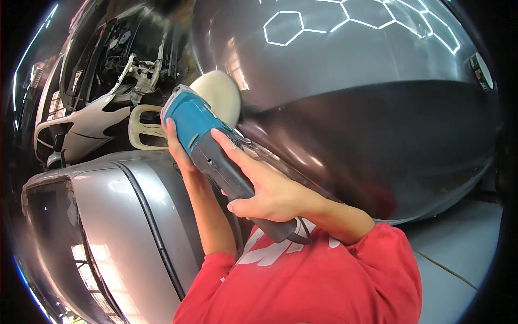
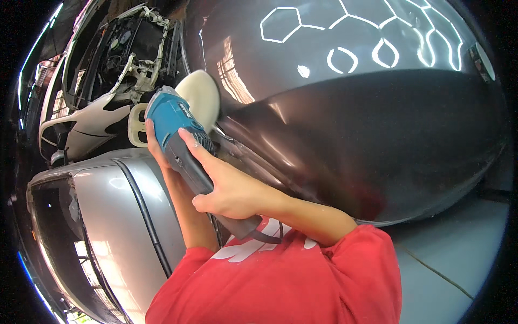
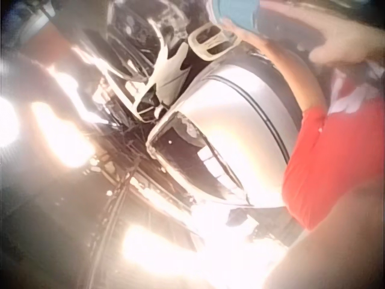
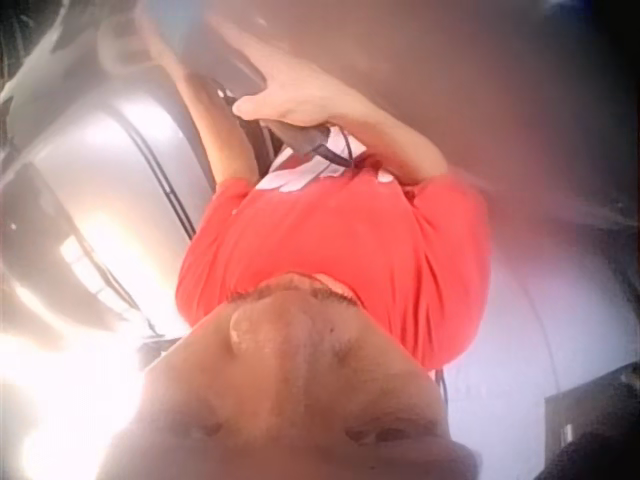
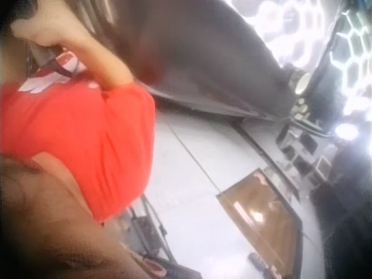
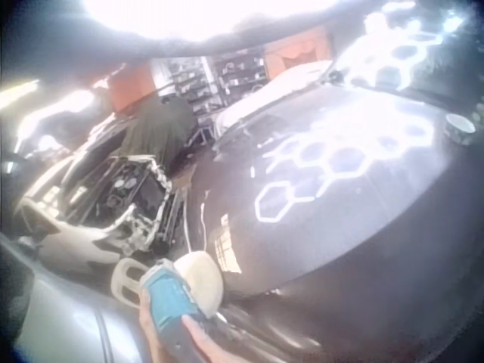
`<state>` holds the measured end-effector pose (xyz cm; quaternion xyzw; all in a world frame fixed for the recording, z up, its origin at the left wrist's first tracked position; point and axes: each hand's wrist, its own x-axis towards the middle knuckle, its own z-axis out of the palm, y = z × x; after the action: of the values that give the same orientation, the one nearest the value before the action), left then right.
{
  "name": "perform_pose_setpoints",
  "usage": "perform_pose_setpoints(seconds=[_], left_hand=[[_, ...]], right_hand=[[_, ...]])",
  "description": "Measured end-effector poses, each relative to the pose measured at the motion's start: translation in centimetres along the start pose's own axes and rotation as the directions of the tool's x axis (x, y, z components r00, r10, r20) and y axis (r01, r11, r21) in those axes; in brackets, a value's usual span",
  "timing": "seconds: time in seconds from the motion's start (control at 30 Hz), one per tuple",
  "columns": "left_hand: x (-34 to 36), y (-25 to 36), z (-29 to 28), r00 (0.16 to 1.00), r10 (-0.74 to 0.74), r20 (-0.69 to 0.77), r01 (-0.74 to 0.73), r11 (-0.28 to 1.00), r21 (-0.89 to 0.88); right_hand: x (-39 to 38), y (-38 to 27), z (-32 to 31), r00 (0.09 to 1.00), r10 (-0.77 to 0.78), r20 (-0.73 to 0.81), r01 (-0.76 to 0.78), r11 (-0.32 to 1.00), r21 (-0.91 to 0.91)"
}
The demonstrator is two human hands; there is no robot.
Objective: The person uses a motorized polisher to buff the surface of a car hood, applies a compound from a container by hand, and continues polishing the metal surface.
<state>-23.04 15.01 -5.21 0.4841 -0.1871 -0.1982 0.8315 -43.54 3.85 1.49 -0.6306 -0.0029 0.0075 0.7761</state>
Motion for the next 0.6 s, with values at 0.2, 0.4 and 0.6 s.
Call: perform_pose_setpoints(seconds=[0.2, 0.4, 0.6], left_hand=[[4.0, -1.0, 6.7, 0.997, 0.024, 0.074, -0.029, 0.997, 0.069], [5.9, -2.8, 21.2, 0.938, 0.12, 0.327, -0.206, 0.948, 0.244], [7.6, -4.0, 27.0, 0.86, -0.017, 0.51, -0.151, 0.946, 0.286]], right_hand=[[-1.9, -2.2, -2.1, 0.969, -0.08, -0.235, 0.094, 0.994, 0.051], [-6.5, -6.9, -3.1, 0.712, -0.085, -0.697, 0.24, 0.962, 0.128], [-7.6, -7.6, -4.0, 0.599, -0.168, -0.783, 0.306, 0.952, 0.03]])
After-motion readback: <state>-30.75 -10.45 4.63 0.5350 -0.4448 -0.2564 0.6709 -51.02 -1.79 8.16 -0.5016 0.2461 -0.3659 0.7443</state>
